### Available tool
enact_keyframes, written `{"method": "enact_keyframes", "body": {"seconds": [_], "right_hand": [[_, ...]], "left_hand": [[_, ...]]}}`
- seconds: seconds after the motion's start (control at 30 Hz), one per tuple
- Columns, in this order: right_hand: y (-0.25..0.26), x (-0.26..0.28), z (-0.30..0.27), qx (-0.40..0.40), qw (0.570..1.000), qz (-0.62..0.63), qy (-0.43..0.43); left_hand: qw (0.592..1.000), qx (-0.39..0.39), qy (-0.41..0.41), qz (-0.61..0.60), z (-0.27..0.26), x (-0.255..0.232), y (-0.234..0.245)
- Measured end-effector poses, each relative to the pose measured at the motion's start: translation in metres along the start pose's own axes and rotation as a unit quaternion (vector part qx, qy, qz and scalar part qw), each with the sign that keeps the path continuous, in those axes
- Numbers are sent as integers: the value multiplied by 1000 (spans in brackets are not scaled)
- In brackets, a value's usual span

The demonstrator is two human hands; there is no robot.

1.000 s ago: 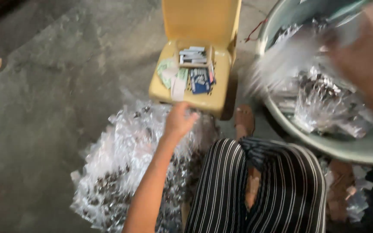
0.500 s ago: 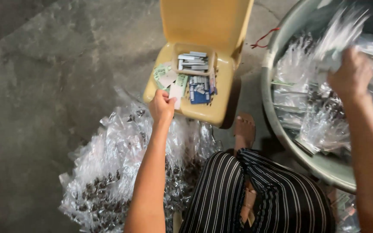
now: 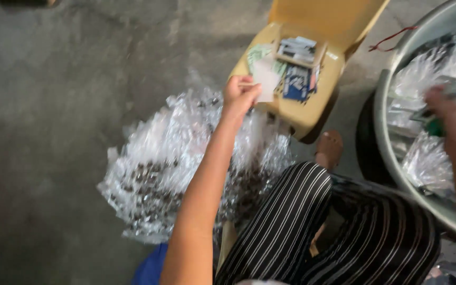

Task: Attaching paper labels to small plastic bags containing metal components using a manual stapler.

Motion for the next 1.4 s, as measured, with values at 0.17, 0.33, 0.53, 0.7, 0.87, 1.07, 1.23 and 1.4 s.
{"method": "enact_keyframes", "body": {"seconds": [0.17, 0.33, 0.53, 0.7, 0.87, 1.07, 1.23, 1.4], "right_hand": [[-127, 164, -272, 155, 821, -199, 513], [-180, 179, -338, 237, 811, -135, 517], [-177, 193, -337, 208, 839, -100, 493], [-182, 193, -326, 268, 833, -35, 482], [-172, 176, -297, 295, 853, -5, 430], [-127, 156, -243, 106, 955, -143, 238], [-106, 137, -217, 132, 964, 10, 232], [-98, 144, -221, 98, 970, 48, 218]], "left_hand": [[956, 77, -259, 112, -109, -90, 7], [966, 129, -215, 69, -184, -150, 42], [975, 138, -176, 2, -186, -148, 67], [964, 247, 4, -100, -186, -108, 43], [940, 329, 61, -62, -183, -97, 22], [932, 24, -225, 282, -52, 12, 54], [759, 54, -18, 649, -50, 147, 65], [767, 52, -30, 639, -66, 151, 75]]}}
Point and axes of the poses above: each hand's wrist, its own z-axis towards the middle knuckle, its own y-axis out of the back of the hand, x = y × z, the point moved 9 cm from there along z, towards the middle knuckle, and after that the axes turned 10 degrees about -x, right-handed, at the moved point
